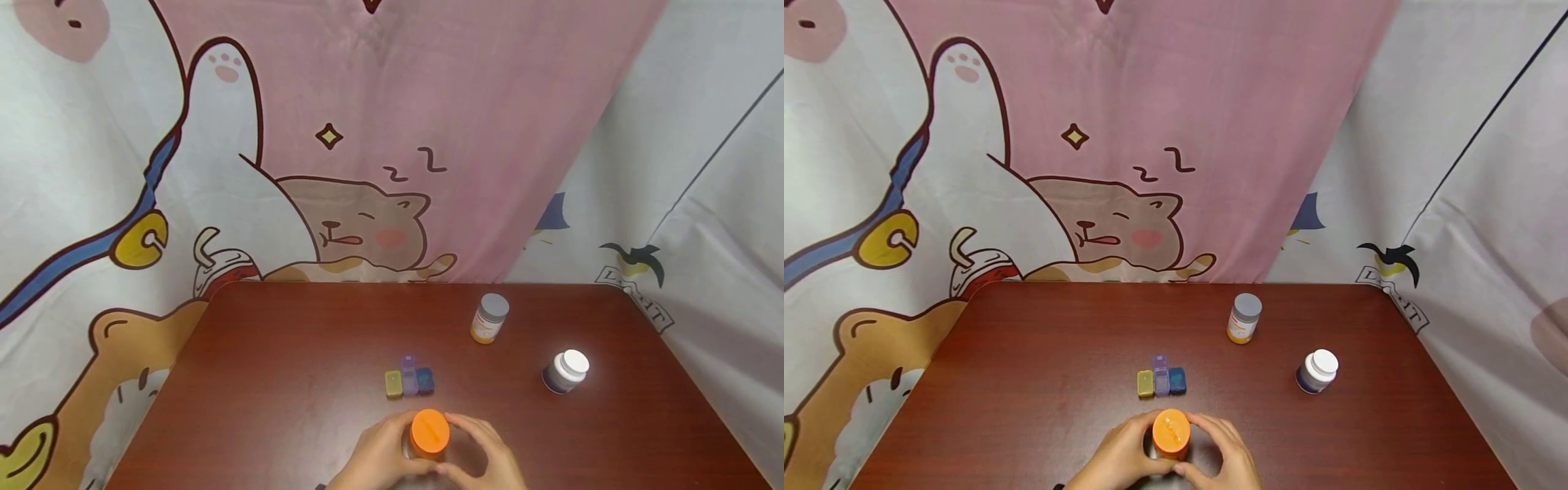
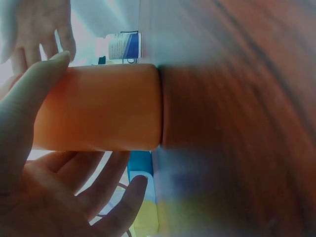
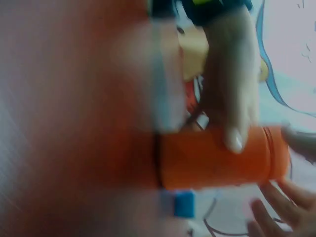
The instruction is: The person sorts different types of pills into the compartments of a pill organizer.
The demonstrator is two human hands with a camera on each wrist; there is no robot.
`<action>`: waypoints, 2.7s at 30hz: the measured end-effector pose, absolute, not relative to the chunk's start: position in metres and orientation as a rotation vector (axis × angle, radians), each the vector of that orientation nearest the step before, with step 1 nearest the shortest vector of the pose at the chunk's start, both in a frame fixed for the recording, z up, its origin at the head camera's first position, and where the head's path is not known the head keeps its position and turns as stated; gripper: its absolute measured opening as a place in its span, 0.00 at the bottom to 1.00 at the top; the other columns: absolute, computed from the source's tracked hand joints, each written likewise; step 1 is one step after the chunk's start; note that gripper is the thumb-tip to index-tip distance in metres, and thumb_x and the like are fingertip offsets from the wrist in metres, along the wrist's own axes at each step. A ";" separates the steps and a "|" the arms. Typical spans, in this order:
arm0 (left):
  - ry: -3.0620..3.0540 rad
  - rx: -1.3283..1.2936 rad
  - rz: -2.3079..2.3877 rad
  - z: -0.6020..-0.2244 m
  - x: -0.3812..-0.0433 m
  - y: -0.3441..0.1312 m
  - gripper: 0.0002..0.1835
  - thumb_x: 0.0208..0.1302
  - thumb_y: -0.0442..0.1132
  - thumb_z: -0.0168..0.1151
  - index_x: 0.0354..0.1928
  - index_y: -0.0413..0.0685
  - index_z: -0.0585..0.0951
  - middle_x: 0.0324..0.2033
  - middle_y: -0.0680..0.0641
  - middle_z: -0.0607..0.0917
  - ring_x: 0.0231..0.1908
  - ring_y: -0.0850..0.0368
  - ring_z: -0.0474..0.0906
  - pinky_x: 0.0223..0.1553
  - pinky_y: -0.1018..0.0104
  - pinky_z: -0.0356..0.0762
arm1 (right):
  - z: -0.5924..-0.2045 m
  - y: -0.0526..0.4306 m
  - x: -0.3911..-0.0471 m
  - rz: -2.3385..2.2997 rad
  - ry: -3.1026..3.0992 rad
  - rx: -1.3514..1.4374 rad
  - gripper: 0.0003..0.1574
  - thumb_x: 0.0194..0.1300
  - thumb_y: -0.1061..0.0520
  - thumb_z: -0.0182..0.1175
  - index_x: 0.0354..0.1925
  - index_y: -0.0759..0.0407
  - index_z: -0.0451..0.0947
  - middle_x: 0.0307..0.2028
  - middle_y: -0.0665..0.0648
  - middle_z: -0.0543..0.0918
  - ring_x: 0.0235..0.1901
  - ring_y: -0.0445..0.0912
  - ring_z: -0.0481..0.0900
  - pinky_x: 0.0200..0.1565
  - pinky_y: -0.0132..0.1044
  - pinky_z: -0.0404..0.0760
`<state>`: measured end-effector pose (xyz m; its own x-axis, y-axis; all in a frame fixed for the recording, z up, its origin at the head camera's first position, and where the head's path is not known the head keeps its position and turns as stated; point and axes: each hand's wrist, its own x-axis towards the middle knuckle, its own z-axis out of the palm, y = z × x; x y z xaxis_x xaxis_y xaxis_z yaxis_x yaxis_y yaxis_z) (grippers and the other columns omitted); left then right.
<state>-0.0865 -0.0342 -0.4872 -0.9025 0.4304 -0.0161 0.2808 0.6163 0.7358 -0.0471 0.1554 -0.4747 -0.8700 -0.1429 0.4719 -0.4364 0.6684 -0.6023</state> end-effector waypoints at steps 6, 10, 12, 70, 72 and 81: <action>2.646 0.565 1.143 -0.485 -0.087 -0.034 0.35 0.41 0.64 0.68 0.54 0.62 0.78 0.49 0.56 0.85 0.47 0.60 0.78 0.48 0.49 0.80 | -0.481 0.149 -0.043 1.029 -2.435 0.384 0.43 0.30 0.47 0.77 0.51 0.48 0.79 0.44 0.48 0.86 0.47 0.33 0.73 0.39 0.45 0.82; 2.654 0.573 1.139 -0.484 -0.087 -0.035 0.37 0.40 0.67 0.66 0.55 0.60 0.78 0.49 0.55 0.85 0.48 0.59 0.78 0.48 0.49 0.80 | -0.482 0.148 -0.048 1.075 -2.430 0.482 0.45 0.34 0.47 0.76 0.55 0.53 0.77 0.48 0.52 0.85 0.50 0.35 0.72 0.41 0.46 0.81; 2.655 0.583 1.135 -0.485 -0.087 -0.035 0.39 0.39 0.69 0.65 0.55 0.60 0.77 0.50 0.55 0.85 0.48 0.59 0.79 0.48 0.48 0.80 | -0.481 0.148 -0.049 1.137 -2.463 0.495 0.45 0.37 0.45 0.75 0.57 0.52 0.75 0.50 0.52 0.84 0.51 0.35 0.71 0.43 0.45 0.82; 2.561 0.541 1.208 -0.487 -0.089 -0.038 0.34 0.40 0.67 0.67 0.53 0.66 0.78 0.49 0.59 0.85 0.47 0.61 0.78 0.48 0.46 0.78 | -0.479 0.145 -0.037 0.979 -2.454 0.325 0.40 0.34 0.50 0.77 0.52 0.45 0.79 0.46 0.46 0.86 0.47 0.34 0.74 0.40 0.46 0.82; 2.563 0.538 1.202 -0.487 -0.089 -0.038 0.34 0.40 0.65 0.68 0.53 0.66 0.77 0.50 0.59 0.85 0.48 0.61 0.78 0.49 0.46 0.78 | -0.480 0.143 -0.034 0.987 -2.438 0.308 0.41 0.34 0.49 0.77 0.52 0.47 0.79 0.46 0.48 0.86 0.48 0.35 0.74 0.41 0.43 0.81; 2.586 0.557 1.188 -0.488 -0.088 -0.039 0.37 0.40 0.66 0.66 0.56 0.63 0.77 0.52 0.56 0.84 0.51 0.58 0.77 0.51 0.45 0.78 | -0.483 0.138 -0.041 1.042 -2.451 0.387 0.47 0.31 0.50 0.77 0.56 0.52 0.76 0.49 0.55 0.84 0.50 0.34 0.72 0.39 0.47 0.82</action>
<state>-0.0885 -0.0385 -0.4883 -0.8982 0.4357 -0.0584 0.2394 0.5962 0.7663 -0.0413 0.1376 -0.4829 -0.8612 -0.0803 0.5019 -0.4172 0.6757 -0.6077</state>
